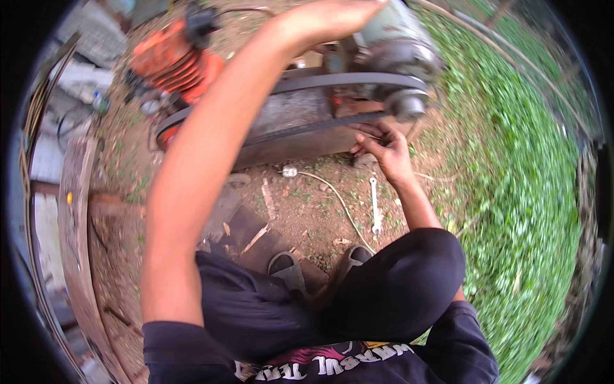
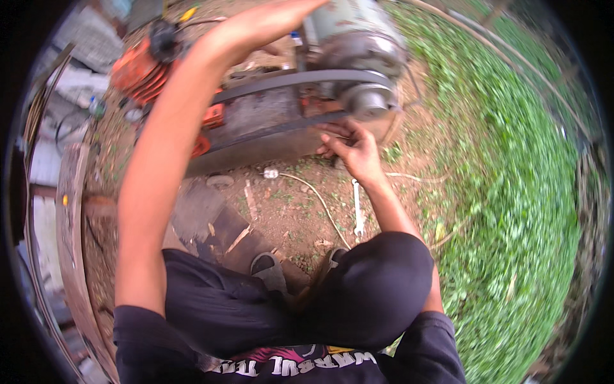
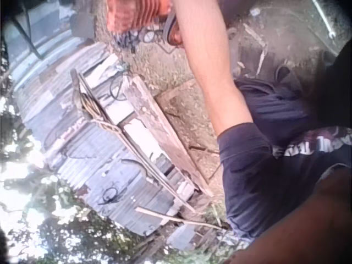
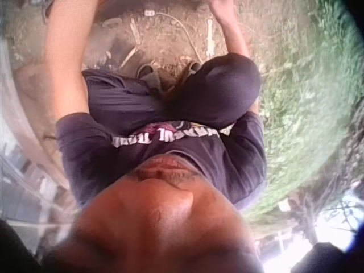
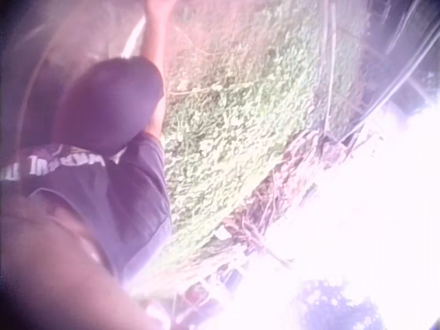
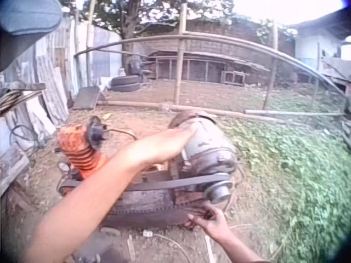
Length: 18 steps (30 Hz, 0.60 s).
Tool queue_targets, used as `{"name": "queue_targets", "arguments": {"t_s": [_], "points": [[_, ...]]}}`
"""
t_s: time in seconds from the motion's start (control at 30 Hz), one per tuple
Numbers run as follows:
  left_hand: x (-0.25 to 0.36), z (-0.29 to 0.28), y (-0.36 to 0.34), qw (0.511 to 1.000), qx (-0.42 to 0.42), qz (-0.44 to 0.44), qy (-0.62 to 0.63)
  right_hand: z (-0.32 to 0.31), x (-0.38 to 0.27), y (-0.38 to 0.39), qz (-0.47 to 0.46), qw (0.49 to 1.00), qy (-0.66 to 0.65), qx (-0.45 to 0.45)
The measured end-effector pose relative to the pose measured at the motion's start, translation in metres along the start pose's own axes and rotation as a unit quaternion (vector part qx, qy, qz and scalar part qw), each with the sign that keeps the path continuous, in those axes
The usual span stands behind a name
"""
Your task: The person fits a drive belt onto the pulleys of an air compressor and uses a wrench to tighten the bolts on the motor mount.
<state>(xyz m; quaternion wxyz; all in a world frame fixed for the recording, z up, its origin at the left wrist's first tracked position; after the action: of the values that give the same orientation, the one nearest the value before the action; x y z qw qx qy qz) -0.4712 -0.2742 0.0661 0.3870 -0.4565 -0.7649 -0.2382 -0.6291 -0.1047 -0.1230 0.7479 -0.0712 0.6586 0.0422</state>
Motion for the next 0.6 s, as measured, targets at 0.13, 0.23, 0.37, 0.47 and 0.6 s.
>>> {"name": "queue_targets", "arguments": {"t_s": [0.13,0.23,0.37,0.47,0.6], "points": [[0.034,0.047,0.027,0.982,0.096,-0.004,-0.164,-0.028,0.01,0.03,-0.013,0.991,-0.047,0.121],[0.028,0.057,0.031,0.962,0.104,0.003,-0.253,-0.045,0.01,0.039,-0.069,0.968,-0.03,0.237],[0.024,0.059,0.01,0.954,0.117,0.04,-0.272,-0.074,0.011,0.03,-0.185,0.898,0.185,0.353],[0.021,0.062,-0.007,0.933,0.119,0.046,-0.337,-0.083,0.0,0.019,-0.18,0.847,0.365,0.342],[0.026,0.062,-0.022,0.927,0.117,0.029,-0.356,-0.093,0.0,0.008,-0.176,0.8,0.488,0.301]]}}
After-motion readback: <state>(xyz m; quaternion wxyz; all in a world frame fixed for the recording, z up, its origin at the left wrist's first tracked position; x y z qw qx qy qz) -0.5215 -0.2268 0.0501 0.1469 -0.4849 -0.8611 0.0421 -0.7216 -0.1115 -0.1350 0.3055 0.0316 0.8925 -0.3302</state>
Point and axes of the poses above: each hand's wrist, its own y-axis away from the middle knuckle, its own z-axis out of the palm, x = y × z, the point moved 1 cm from there along -y, towards the middle knuckle, and after that the axes turned 13 degrees about -x, right-handed, at the moved point
